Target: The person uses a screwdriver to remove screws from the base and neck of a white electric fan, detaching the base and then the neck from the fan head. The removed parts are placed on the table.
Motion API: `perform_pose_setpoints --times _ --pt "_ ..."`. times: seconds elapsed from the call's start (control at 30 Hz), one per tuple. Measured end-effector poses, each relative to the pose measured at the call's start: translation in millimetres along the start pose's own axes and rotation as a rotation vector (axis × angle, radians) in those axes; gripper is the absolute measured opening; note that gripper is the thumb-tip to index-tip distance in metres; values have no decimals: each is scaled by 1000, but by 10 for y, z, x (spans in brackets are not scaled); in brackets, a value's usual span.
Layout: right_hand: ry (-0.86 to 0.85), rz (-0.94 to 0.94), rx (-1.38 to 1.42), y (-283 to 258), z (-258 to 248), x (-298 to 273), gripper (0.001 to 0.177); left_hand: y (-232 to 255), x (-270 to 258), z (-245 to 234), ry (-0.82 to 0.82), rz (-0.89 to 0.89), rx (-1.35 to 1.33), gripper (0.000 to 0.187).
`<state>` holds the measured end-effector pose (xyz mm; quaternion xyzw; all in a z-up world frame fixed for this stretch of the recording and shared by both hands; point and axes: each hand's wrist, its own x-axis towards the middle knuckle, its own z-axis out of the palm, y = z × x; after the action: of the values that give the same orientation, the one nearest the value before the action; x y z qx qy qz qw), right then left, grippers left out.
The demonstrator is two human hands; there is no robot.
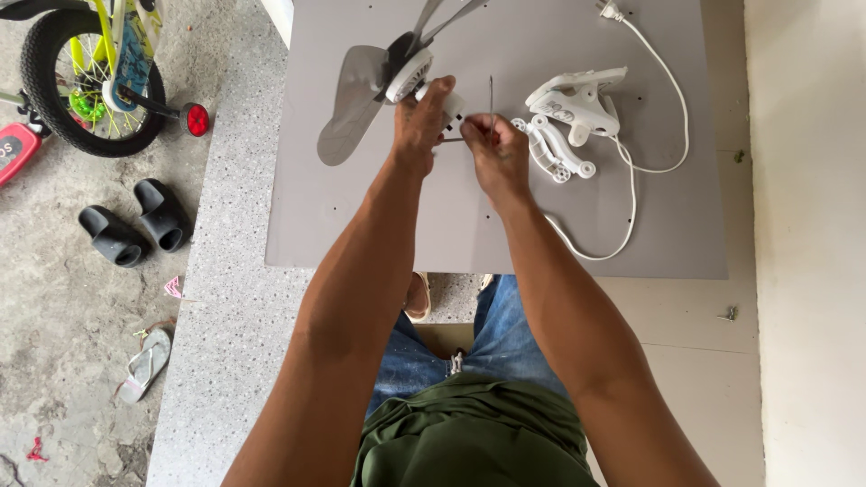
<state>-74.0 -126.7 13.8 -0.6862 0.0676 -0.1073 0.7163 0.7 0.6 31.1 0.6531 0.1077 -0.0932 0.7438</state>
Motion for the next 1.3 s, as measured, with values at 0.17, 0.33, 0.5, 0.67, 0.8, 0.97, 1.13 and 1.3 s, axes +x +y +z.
perform_pose_setpoints --times 0.17,0.33,0.5,0.67,0.8,0.97,1.13,1.3 --pt "42 28 101 -80 136 63 13 18 -85 35 -22 31 -23 48" --pt "102 -26 144 -12 206 44 9 -14 -69 53 1 4 -19 49" --pt "110 -150 57 210 94 51 5 -44 -22 25 49 105 -58 55" --pt "84 -63 -704 544 -179 -151 13 -70 29 -172 103 100 -85 56" --pt "83 -49 -874 657 -195 -212 18 -131 9 -296 75 168 -168 55" --pt "29 117 -957 584 -213 -127 17 -125 -23 -344 114 90 -43 52" --pt "18 188 -971 546 -241 -116 16 -72 -78 -339 94 52 -77 49" --pt "12 201 -1010 616 -335 -95 18 -37 -126 -307 88 26 -90 46"
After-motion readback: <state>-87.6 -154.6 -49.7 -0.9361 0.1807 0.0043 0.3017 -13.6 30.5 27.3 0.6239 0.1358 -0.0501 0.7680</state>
